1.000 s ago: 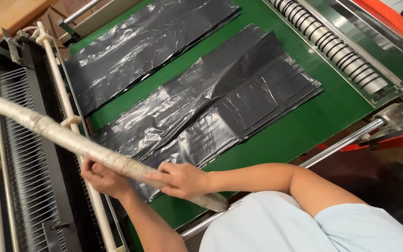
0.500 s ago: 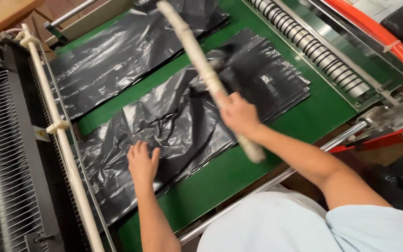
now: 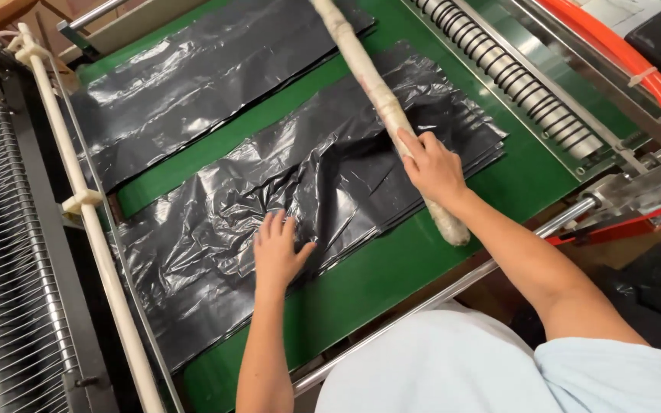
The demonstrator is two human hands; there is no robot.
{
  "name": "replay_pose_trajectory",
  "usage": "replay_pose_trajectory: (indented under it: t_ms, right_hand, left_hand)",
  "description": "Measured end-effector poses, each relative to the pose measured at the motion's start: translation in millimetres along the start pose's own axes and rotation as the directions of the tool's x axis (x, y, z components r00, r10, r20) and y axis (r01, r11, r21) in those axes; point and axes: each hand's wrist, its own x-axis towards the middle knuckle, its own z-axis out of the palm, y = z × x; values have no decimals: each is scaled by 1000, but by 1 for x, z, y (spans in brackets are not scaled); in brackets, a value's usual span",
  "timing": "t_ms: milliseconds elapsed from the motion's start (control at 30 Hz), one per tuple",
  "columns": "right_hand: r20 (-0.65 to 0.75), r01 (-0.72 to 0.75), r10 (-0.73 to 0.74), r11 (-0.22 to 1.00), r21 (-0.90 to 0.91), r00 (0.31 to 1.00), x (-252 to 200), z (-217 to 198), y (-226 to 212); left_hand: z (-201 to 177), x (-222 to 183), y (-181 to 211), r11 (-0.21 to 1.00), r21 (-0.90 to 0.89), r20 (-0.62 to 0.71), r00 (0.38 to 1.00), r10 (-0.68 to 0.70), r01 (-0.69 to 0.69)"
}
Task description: Using a padded stick to smooth and flatten black plastic bags on a conveyor belt as they come off the production line
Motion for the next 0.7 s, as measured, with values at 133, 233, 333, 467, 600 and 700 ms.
replay_pose_trajectory:
  t_ms: [133,233,333,467,600,700]
  right_hand:
    - [-14,5,-3,989,149,1000,18,-31,-7]
    - [-105,52,-34,982,179,994,37,-69,-9]
    - [-255,171,-92,936,307,962,44,-123,-15]
    - [-254,214,-115,888,406,960,34,-175,-7]
    - [-377,249,-60,842,478,924,21,-169,-5]
    - [-361,281,-85,795,537,929,20,-165,-42]
  left_hand:
    - [53,28,33,955,94,-244,923,297,-283]
    - [87,58,80,847,314,-427,733,530,-430]
    - [90,82,115,827,480,-452,725,519,-293]
    - [96,105,120,791,599,-370,835,407,-120]
    - [64,102,119,923,293,-460,809,365,-250]
    - [59,87,123,924,-20,-315,880,356,-381]
